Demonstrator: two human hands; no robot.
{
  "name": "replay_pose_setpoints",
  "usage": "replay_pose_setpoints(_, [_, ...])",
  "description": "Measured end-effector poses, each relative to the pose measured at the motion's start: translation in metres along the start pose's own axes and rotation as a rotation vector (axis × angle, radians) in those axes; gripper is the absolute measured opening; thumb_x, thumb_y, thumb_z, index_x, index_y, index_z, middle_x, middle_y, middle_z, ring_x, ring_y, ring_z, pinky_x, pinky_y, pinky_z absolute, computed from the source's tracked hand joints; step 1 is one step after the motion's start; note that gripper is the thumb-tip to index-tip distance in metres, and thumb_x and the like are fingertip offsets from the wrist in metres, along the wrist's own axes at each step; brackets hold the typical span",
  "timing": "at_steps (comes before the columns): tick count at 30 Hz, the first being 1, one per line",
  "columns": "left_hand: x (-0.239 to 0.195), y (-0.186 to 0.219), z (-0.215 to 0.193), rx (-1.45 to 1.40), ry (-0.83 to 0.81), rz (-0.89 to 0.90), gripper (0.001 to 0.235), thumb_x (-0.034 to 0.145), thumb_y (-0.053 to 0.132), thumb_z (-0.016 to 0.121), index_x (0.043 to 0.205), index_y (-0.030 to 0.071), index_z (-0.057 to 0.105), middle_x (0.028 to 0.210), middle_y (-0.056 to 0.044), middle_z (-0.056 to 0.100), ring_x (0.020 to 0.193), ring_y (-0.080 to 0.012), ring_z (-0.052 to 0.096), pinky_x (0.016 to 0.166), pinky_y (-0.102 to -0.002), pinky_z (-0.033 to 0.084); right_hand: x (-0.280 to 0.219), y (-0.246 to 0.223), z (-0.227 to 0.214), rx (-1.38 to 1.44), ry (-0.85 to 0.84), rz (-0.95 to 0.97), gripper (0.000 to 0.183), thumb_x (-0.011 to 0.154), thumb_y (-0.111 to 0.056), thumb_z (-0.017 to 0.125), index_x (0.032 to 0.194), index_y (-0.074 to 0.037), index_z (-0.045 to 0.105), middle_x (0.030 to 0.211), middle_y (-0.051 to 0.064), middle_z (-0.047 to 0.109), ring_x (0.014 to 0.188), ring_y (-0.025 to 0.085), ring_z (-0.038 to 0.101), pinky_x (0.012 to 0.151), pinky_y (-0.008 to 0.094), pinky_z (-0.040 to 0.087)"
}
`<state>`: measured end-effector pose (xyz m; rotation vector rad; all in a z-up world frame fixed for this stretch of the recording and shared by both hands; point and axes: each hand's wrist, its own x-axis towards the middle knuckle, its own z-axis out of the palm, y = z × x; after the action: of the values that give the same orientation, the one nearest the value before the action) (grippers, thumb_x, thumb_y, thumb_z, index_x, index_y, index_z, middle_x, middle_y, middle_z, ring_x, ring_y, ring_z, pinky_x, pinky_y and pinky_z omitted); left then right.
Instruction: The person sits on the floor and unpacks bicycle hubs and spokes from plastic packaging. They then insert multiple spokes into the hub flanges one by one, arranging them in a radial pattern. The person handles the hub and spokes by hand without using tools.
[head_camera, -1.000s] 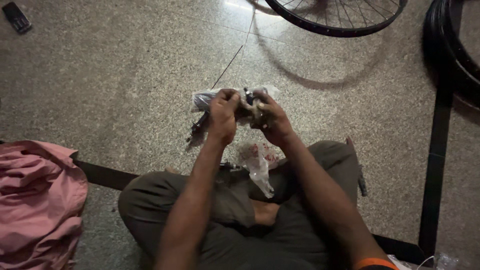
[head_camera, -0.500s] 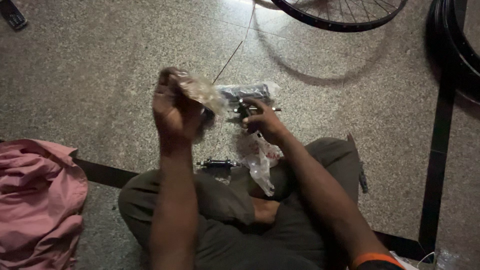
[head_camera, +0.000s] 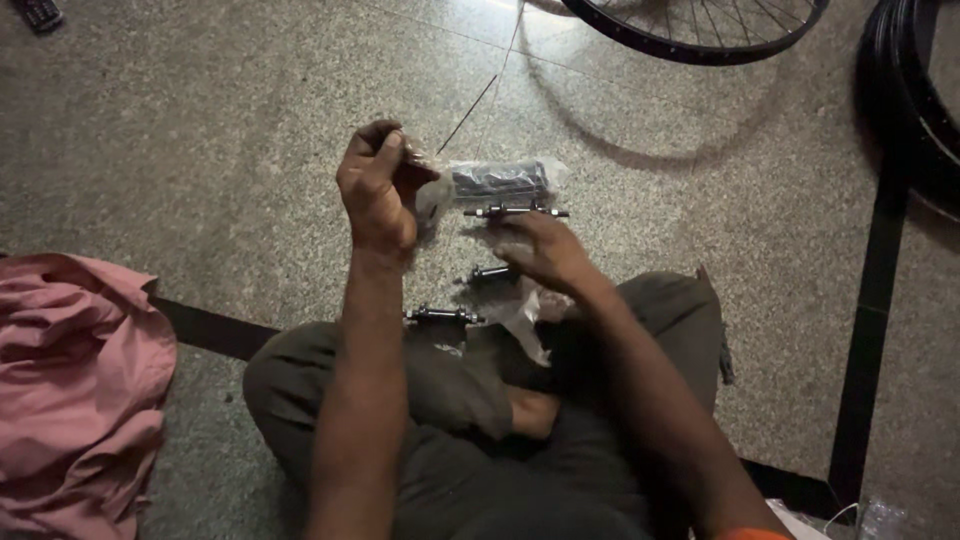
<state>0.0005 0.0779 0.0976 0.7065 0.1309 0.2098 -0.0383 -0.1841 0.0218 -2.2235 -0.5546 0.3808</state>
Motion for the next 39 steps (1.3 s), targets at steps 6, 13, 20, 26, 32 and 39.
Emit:
replay_pose_setpoints(6, [-0.004, 0.008, 0.008, 0.023, -0.054, 0.028, 0.013, 0.103, 0.003, 0.064, 0.116, 0.002, 0.064, 0.095, -0.008, 0.068, 0.084, -0.0176, 0.066, 0.078, -0.031, 0.058, -0.054, 0.024, 0.048, -0.377, -0.419, 0.081, 0.048, 0.09, -0.032, 0.07, 0.136, -0.018, 0.066, 0.124, 0.014, 0.07, 0.114, 0.036, 0.067, 0.094, 0.045, 0.053])
replay_pose_setpoints(13, [-0.032, 0.004, 0.019, 0.276, -0.272, -0.159, 0.014, 0.098, 0.005, 0.065, 0.111, -0.001, 0.066, 0.095, -0.012, 0.069, 0.08, -0.0208, 0.072, 0.07, -0.033, 0.063, -0.065, -0.013, -0.012, 0.372, -0.222, 0.286, 0.053, 0.081, -0.006, 0.067, 0.134, -0.008, 0.065, 0.132, 0.013, 0.068, 0.119, 0.029, 0.066, 0.102, 0.04, 0.055])
replay_pose_setpoints(20, [-0.08, -0.084, 0.033, 0.721, -0.511, -0.333, 0.018, 0.092, 0.008, 0.073, 0.107, -0.002, 0.069, 0.099, -0.012, 0.072, 0.089, -0.0188, 0.071, 0.081, -0.031, 0.062, -0.063, -0.036, -0.038, 0.849, 0.163, 0.036, 0.067, 0.079, 0.0, 0.073, 0.143, -0.006, 0.054, 0.135, 0.01, 0.065, 0.117, 0.019, 0.065, 0.1, 0.032, 0.056])
replay_pose_setpoints(26, [-0.073, -0.121, 0.003, 0.614, -0.33, -0.38, 0.019, 0.091, 0.01, 0.071, 0.108, 0.001, 0.067, 0.096, -0.009, 0.072, 0.084, -0.0186, 0.07, 0.075, -0.032, 0.061, -0.123, 0.019, -0.06, 0.548, 0.507, 0.452, 0.026, 0.094, -0.013, 0.07, 0.117, -0.002, 0.074, 0.105, 0.01, 0.076, 0.092, 0.017, 0.072, 0.082, 0.03, 0.059])
replay_pose_setpoints(32, [-0.051, -0.152, -0.048, 1.406, -0.403, 0.076, 0.026, 0.086, 0.022, 0.075, 0.108, 0.01, 0.072, 0.102, -0.013, 0.074, 0.096, -0.0349, 0.072, 0.086, -0.048, 0.057, -0.302, 0.111, -0.134, 0.038, 1.138, 0.479, 0.023, 0.098, -0.007, 0.076, 0.118, 0.003, 0.072, 0.109, 0.013, 0.074, 0.092, 0.018, 0.071, 0.081, 0.032, 0.06])
replay_pose_setpoints(39, [-0.089, -0.185, -0.025, 1.937, -0.928, 0.208, 0.034, 0.073, 0.028, 0.074, 0.105, 0.017, 0.078, 0.12, -0.011, 0.07, 0.127, -0.0373, 0.054, 0.097, -0.07, 0.035, -0.493, 0.142, -0.114, -0.47, 0.707, 1.395, 0.02, 0.099, -0.006, 0.075, 0.116, 0.004, 0.071, 0.112, 0.016, 0.073, 0.098, 0.023, 0.068, 0.086, 0.037, 0.056])
